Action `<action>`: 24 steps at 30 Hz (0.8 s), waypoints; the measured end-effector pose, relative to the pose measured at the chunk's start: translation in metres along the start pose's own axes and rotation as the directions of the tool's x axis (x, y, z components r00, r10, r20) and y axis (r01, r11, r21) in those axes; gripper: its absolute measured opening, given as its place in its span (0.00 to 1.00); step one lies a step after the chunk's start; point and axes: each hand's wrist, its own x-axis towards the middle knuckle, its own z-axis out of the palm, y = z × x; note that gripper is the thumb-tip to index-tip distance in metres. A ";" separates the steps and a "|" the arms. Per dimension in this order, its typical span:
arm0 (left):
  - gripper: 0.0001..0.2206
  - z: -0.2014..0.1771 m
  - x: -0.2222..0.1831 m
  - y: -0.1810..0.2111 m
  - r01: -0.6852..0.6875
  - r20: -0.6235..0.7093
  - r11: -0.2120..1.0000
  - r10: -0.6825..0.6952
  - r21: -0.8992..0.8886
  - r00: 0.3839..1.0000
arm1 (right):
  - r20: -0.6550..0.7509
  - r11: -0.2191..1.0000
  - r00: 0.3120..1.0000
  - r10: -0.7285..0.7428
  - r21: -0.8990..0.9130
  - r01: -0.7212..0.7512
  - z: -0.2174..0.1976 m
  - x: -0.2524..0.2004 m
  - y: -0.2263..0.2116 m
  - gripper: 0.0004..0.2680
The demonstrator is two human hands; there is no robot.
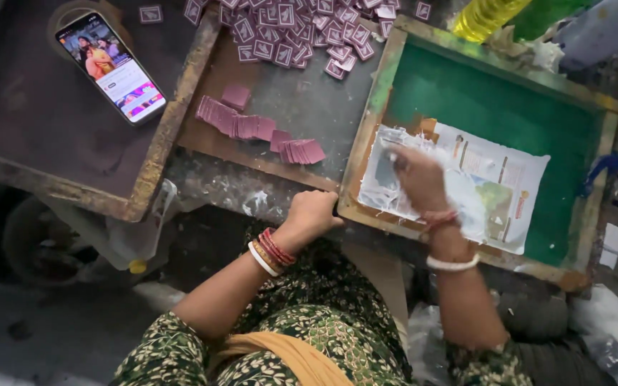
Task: Manually screen printing onto small garment labels using a hand-held screen frame and squeegee.
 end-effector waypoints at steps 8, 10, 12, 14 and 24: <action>0.18 -0.016 0.003 0.002 0.067 0.030 0.998 -0.066 -0.009 0.997 | -0.058 0.998 0.997 0.046 0.034 -0.044 -0.004 -0.092 -0.056 0.14; 0.20 -0.037 -0.002 0.009 -0.053 0.052 0.921 0.079 -0.385 0.996 | -0.248 0.992 0.965 0.082 0.109 -0.056 -0.017 -0.093 -0.064 0.09; 0.19 -0.076 -0.006 0.033 -0.179 0.057 0.809 0.253 -0.560 0.966 | -0.427 0.997 0.904 0.020 -0.054 -0.047 -0.022 -0.106 -0.031 0.06; 0.19 -0.102 -0.013 0.059 -0.260 0.039 0.640 0.414 -0.723 0.910 | -0.563 0.975 0.824 -0.059 -0.211 -0.075 -0.028 -0.126 -0.002 0.06; 0.11 0.021 0.137 0.019 -0.205 -0.283 0.966 0.154 -0.160 0.947 | -0.902 0.975 0.406 -0.148 -0.201 -0.091 -0.147 -0.121 -0.024 0.13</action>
